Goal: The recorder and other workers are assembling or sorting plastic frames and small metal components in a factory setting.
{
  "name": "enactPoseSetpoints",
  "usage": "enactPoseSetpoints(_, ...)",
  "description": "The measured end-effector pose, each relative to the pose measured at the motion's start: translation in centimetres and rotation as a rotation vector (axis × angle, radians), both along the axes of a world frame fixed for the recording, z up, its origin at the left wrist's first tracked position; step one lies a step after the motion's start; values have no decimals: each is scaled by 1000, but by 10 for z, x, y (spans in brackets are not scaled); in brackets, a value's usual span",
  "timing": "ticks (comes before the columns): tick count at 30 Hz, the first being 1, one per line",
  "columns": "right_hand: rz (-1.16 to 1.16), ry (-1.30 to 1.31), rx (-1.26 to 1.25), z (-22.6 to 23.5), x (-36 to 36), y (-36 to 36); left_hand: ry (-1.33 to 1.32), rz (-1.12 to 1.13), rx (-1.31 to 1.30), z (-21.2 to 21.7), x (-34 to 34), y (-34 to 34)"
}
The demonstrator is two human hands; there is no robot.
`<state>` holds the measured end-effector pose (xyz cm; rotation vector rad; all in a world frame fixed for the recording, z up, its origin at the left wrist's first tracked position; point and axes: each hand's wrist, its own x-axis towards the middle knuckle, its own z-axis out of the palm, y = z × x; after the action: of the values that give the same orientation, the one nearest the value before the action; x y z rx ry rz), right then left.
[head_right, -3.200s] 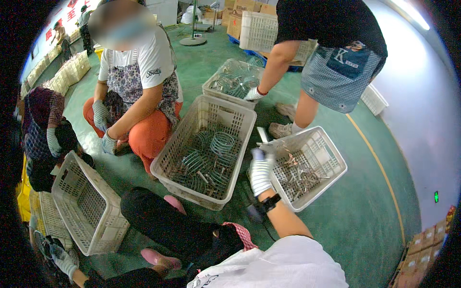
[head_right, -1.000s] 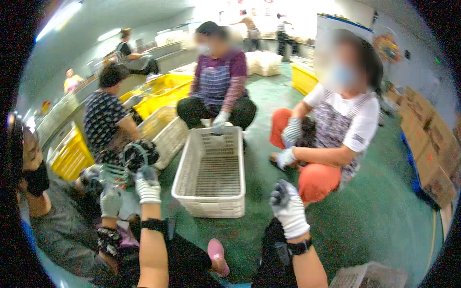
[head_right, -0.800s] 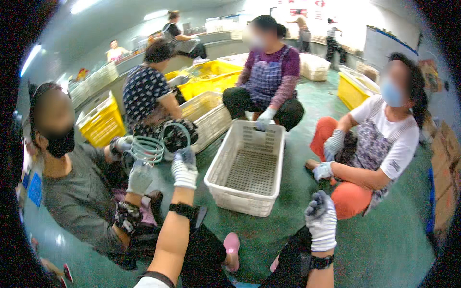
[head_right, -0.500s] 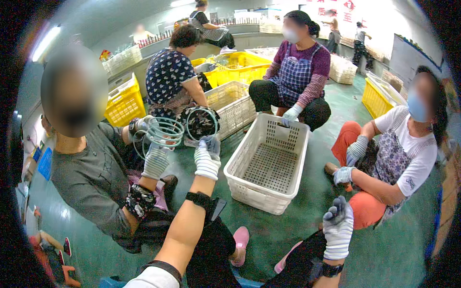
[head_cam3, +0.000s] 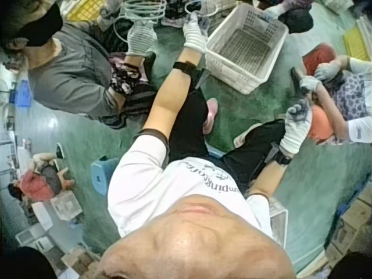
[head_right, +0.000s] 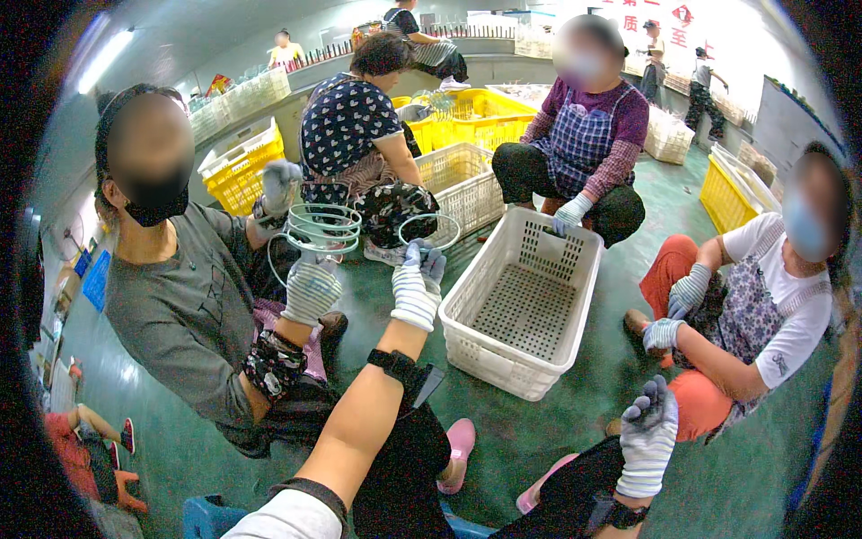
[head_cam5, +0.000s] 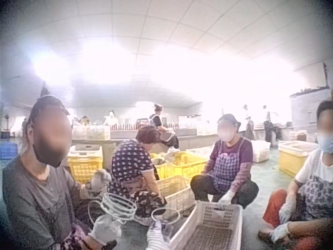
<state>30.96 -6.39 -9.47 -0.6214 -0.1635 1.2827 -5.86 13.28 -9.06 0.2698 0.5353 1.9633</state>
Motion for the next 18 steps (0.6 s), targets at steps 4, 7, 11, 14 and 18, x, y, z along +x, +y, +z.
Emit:
enactPoseSetpoints(4, -15, -26, -11, 1, 0, -1, 2, -30, -11, 1, 2, -2)
enactPoseSetpoints(7, -17, -21, -13, 2, -2, -1, 29, -55, -23, 3, 3, -6)
enactPoseSetpoints(11, -22, -30, -14, 2, 2, -2, 80, -60, -2, 10, 5, -9)
enactPoseSetpoints(14, -13, -43, -3, 0, 2, 0, 76, -40, -16, 10, 6, -8)
enactPoseSetpoints(18, -25, -57, -14, -3, 3, 1, 55, -79, -20, 8, 5, -8)
